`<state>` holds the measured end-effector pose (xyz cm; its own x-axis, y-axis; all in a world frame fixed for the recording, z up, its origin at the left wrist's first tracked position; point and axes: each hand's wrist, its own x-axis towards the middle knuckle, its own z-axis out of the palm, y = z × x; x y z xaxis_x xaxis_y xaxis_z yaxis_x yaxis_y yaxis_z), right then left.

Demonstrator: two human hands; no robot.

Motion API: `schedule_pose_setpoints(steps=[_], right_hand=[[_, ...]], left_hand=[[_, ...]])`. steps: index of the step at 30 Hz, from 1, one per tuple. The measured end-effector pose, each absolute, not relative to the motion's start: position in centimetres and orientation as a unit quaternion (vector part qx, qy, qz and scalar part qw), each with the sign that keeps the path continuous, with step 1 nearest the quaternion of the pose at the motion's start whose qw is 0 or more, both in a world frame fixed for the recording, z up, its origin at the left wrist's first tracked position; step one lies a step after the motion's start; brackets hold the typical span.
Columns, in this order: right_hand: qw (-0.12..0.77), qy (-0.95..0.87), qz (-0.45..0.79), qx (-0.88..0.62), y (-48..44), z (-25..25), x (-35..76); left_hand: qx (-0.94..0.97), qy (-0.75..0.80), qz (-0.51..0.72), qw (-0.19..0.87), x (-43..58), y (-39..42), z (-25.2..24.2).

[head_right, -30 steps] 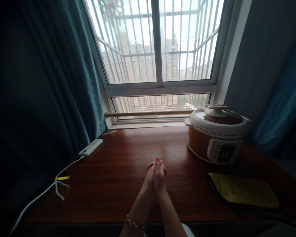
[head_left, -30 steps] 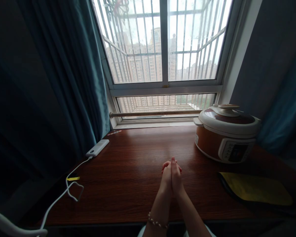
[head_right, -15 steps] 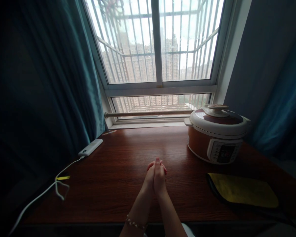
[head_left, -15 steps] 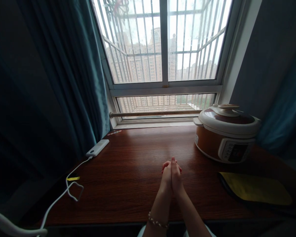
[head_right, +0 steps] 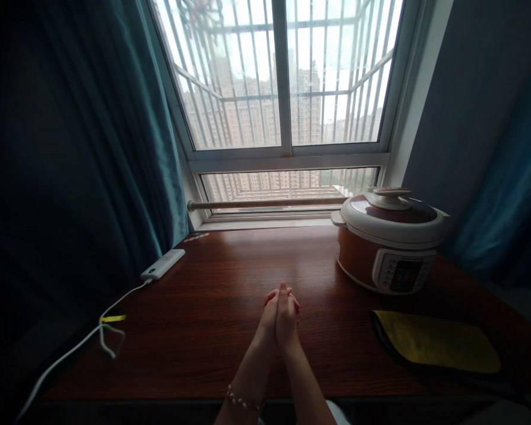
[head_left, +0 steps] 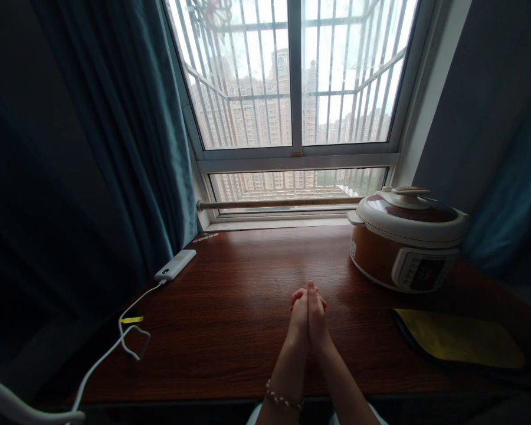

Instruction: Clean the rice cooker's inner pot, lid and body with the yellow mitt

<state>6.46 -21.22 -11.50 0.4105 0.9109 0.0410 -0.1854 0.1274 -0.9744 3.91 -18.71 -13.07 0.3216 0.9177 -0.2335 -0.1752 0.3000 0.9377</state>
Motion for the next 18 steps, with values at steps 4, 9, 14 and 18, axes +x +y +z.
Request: schedule_pose_setpoints(steps=[4,9,14,18], right_hand=[[0.667,-0.349,0.411,-0.514,-21.15,-11.62,6.41],[0.665,-0.347,0.421,-0.511,-21.12,-11.65,6.38],[0.663,-0.344,0.428,-0.509,-21.11,-11.71,6.35],[0.664,-0.341,0.428,-0.509,-21.12,-11.75,6.3]], left_hand=[[0.434,0.421,0.414,0.68,3.88,-18.85,-13.03],[0.434,0.415,0.421,0.68,3.88,-18.98,-12.92],[0.43,0.413,0.419,0.685,3.86,-19.09,-12.9],[0.428,0.413,0.42,0.686,3.83,-19.14,-12.82]])
